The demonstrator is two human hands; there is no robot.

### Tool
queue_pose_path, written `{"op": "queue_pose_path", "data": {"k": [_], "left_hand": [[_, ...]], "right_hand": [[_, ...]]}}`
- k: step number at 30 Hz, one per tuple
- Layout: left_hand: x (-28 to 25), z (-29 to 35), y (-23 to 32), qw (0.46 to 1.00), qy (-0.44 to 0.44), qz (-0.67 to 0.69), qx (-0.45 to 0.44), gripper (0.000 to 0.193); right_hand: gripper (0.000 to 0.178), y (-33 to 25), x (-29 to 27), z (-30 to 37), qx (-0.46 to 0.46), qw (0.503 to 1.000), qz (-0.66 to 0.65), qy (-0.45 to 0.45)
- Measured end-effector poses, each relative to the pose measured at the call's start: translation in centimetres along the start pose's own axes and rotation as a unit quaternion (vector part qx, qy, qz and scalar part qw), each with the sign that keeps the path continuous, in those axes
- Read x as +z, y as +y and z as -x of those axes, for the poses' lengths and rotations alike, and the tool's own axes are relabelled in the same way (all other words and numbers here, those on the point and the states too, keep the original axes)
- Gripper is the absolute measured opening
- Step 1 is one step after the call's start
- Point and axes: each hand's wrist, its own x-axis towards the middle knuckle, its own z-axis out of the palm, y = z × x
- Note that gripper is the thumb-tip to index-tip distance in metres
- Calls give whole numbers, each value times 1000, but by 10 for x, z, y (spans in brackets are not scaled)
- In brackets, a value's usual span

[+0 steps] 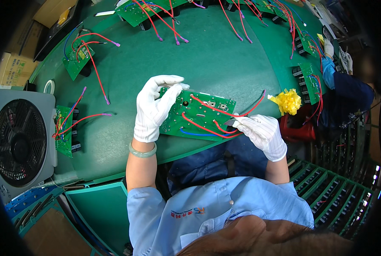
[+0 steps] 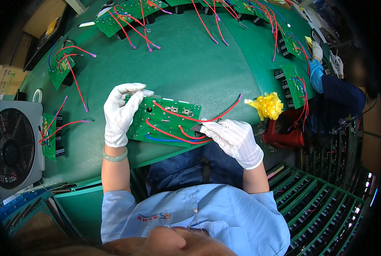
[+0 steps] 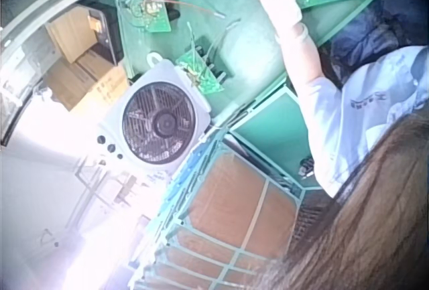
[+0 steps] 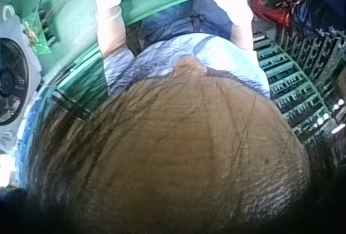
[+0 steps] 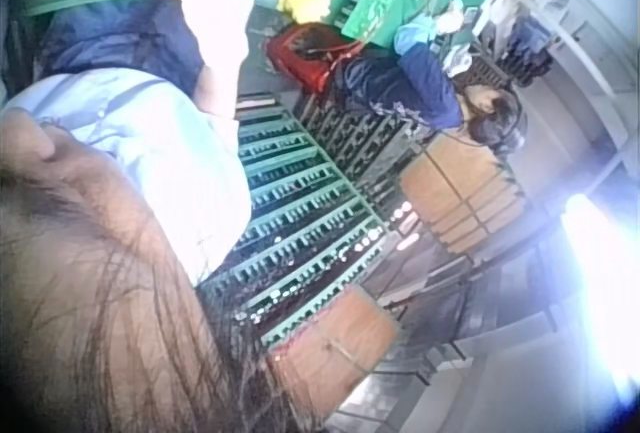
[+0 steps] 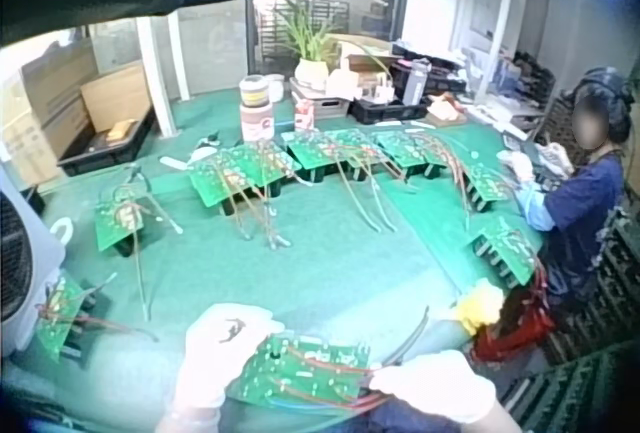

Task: The recorder is assembling components and connecting wires onto a printed circuit board at a factory workbench.

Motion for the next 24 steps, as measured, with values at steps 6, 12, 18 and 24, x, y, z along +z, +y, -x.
{"op": "queue_pose_path", "data": {"k": [6,12,18,24], "left_hand": [[2,1,1,1000,6,-2,1,18],[1,1,2,1000,-3,-20,11,19],[1,0,1,1000,11,-26,1,17],[2,-1,2,999,5,-31,14,17]], "right_hand": [[25,3,0,0,-4,1000,-13,-23],[26,6,-3,-2,-38,999,-13,-28],[25,8,5,1,-84,992,-29,-95],[19,3,0,-1,15,1000,-17,7]]}}
